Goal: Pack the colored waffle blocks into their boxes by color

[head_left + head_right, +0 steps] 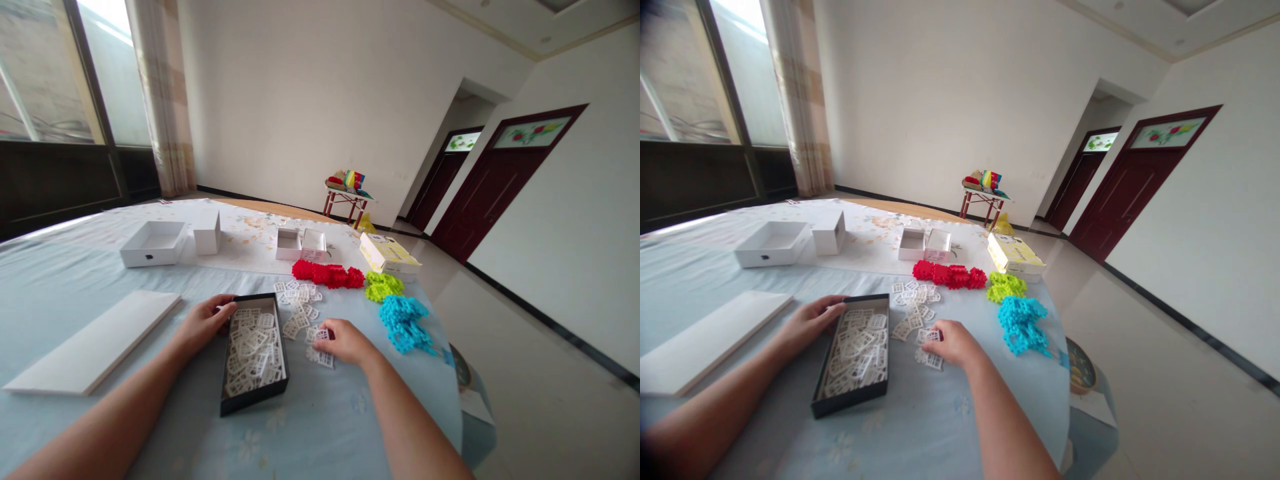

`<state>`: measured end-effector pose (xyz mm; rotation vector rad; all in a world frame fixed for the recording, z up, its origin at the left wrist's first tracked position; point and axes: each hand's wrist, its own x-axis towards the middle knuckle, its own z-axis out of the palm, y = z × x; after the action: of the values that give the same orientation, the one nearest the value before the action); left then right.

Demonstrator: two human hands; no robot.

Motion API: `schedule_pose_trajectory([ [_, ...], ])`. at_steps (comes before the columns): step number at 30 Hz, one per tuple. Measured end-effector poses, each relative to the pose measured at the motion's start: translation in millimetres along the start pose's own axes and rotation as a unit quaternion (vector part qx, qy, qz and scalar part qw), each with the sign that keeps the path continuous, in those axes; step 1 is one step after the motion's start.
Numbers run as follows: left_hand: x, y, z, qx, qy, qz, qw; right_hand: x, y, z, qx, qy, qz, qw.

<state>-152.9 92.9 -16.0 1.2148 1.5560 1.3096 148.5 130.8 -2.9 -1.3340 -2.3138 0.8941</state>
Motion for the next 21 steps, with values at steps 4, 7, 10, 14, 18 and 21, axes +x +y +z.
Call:
schedule_pose_trajectory([
  [4, 0, -1, -0.3, -0.004, -0.002, -0.001, 1.000, 1, -2, 4, -0.099, 0.053, -0.012, 0.994],
  [7, 0, -1, -0.6, -0.002, -0.006, -0.001, 1.000, 0, -4, 5, -0.119, 0.051, -0.021, 0.991],
  [10, 1, -2, -0.9, -0.003, -0.007, 0.003, 1.000, -2, -8, 7, -0.125, 0.040, -0.024, 0.991],
  [14, 1, -1, -1.1, -0.003, -0.010, 0.001, 1.000, -3, -13, 10, -0.126, 0.031, -0.024, 0.991],
  [18, 1, -2, -1.2, -0.002, -0.013, 0.001, 1.000, -2, -15, 12, -0.137, 0.026, 0.000, 0.990],
  [21, 1, -3, -1.3, -0.001, -0.014, 0.001, 1.000, 1, -14, 15, -0.129, 0.013, 0.006, 0.992],
])
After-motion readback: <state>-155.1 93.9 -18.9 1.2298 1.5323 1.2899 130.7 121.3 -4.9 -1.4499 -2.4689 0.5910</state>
